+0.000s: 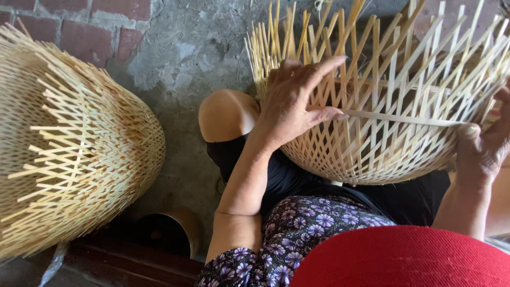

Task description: The person weaves bamboo strips through a circular frame to build the walls of a basket, overlapping and tucking the ends by hand.

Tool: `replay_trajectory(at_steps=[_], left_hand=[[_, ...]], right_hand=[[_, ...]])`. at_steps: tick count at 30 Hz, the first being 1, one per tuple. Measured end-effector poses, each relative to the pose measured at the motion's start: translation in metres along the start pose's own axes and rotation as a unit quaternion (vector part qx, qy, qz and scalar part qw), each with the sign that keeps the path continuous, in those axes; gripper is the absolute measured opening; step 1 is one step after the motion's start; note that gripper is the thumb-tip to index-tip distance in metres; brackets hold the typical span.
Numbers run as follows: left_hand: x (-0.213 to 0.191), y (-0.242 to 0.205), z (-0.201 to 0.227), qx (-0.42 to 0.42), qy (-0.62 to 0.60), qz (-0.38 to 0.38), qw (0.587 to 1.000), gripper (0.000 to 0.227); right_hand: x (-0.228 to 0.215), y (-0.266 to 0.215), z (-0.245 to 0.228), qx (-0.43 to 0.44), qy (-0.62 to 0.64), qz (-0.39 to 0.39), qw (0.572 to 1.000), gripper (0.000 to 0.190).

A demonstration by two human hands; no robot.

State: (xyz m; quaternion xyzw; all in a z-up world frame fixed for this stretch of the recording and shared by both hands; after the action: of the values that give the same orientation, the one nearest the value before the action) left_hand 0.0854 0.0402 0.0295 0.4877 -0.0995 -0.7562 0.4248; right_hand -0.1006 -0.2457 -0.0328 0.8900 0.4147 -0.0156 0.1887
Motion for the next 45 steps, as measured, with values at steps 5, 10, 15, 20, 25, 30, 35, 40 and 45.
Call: replay_trajectory(at_steps=[5, 10, 15, 20, 25, 30, 35, 40, 45], left_hand=[[0.005, -0.002, -0.006, -0.016, -0.043, 0.007, 0.999, 0.087], [0.003, -0.001, -0.007, -0.025, -0.023, 0.018, 0.999, 0.079], [0.006, 0.007, -0.008, -0.046, 0.023, 0.007, 0.999, 0.075], [-0.026, -0.018, 0.024, -0.059, 0.016, 0.130, 0.990, 0.067], [0.016, -0.081, 0.052, -0.214, -0.401, -0.053, 0.889, 0.060], [0.008, -0.083, 0.074, -0.134, -0.375, -0.060, 0.915, 0.071], [0.020, -0.091, 0.056, -0.183, -0.357, -0.060, 0.914, 0.054], [-0.012, -0.084, -0.030, -0.273, -0.207, 0.160, 0.926, 0.034], [-0.010, -0.089, -0.111, -0.290, -0.094, 0.269, 0.914, 0.058]], right_hand=[[-0.004, -0.002, -0.002, -0.014, 0.070, 0.021, 0.997, 0.095], [-0.020, -0.010, 0.032, -0.001, 0.108, 0.024, 0.994, 0.077], [-0.029, -0.018, 0.070, 0.033, 0.141, 0.033, 0.989, 0.070], [-0.009, -0.005, 0.048, 0.017, 0.137, 0.011, 0.990, 0.078], [0.010, -0.009, 0.053, 0.091, 0.193, -0.056, 0.975, 0.076], [0.012, -0.009, 0.058, 0.091, 0.200, -0.059, 0.974, 0.071], [0.011, -0.002, 0.052, 0.085, 0.195, -0.068, 0.975, 0.066], [-0.011, -0.012, 0.093, 0.088, 0.226, -0.063, 0.968, 0.063], [-0.045, -0.016, 0.160, 0.169, 0.254, -0.012, 0.952, 0.062]])
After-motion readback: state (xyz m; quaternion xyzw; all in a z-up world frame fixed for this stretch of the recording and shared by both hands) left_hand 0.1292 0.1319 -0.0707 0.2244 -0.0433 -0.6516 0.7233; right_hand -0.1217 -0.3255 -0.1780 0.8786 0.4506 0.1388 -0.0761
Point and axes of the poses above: each hand's wrist, its own y-axis towards the middle knuckle, its own x-axis out of the palm, z = x × y, the point moved 10 cm from there along y, towards the middle knuckle, and after that the axes turned 2 degrees about z, right-handed, at the moved point
